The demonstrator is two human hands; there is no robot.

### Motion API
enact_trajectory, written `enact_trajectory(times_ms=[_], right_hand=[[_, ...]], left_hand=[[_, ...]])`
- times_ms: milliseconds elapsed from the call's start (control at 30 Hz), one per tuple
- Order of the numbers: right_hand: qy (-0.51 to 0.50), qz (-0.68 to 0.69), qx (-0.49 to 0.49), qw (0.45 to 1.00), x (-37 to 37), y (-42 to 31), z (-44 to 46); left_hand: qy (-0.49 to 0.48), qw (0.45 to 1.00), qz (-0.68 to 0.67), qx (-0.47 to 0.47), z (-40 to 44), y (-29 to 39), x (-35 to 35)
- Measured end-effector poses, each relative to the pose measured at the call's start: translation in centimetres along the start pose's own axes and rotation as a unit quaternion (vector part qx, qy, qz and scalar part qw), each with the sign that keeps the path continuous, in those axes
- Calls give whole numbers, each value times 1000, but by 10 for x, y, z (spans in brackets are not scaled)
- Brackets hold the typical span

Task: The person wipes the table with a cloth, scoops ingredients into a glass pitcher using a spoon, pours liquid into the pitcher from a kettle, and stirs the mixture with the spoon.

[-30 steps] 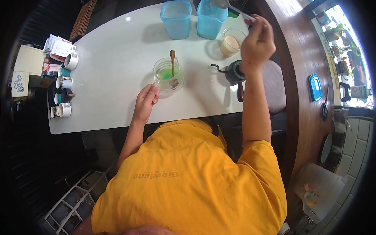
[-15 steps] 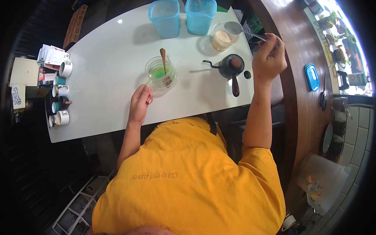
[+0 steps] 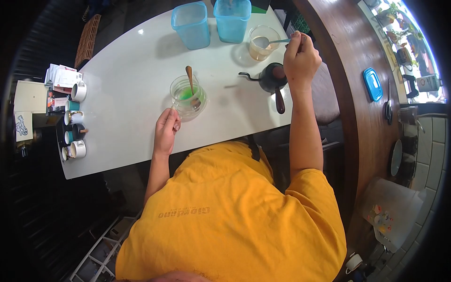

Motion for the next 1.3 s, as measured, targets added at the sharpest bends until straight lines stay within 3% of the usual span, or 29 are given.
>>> enact_trajectory(times_ms=[267, 567, 867, 967, 1100, 1167, 1267, 1300], right_hand=[[54, 61, -135, 988, 24, 23, 0], [104, 142, -130, 976, 48, 30, 0], [44, 270, -144, 951, 51, -15, -33], [-16, 364, -111, 925, 35, -32, -54], [-83, 362, -95, 924, 22, -41, -80], [-144, 296, 126, 936, 27, -78, -87], [-86, 335, 178, 921, 43, -87, -83], [-62, 347, 155, 923, 45, -77, -80]], left_hand=[[-3, 1000, 17, 3, 2, 4, -5], [-22, 1000, 6, 12, 5, 8, -14], [-23, 999, 22, 21, 5, 17, -22], [-23, 999, 22, 19, 5, 18, -22], [-30, 999, 29, 9, 4, 22, -22], [-29, 999, 32, 3, 4, 22, -20], [-40, 997, 57, -17, 2, 23, -19], [-36, 998, 46, -25, 2, 24, -18]])
Point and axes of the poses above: each hand's wrist, its own z-axis towards the middle knuckle, its own x-axis out of the back of the hand, y = z × x, the point moved 10 cm from there along z, towards the middle knuckle, and after that the axes turned 3 degrees about -x, right-handed, at the moved point
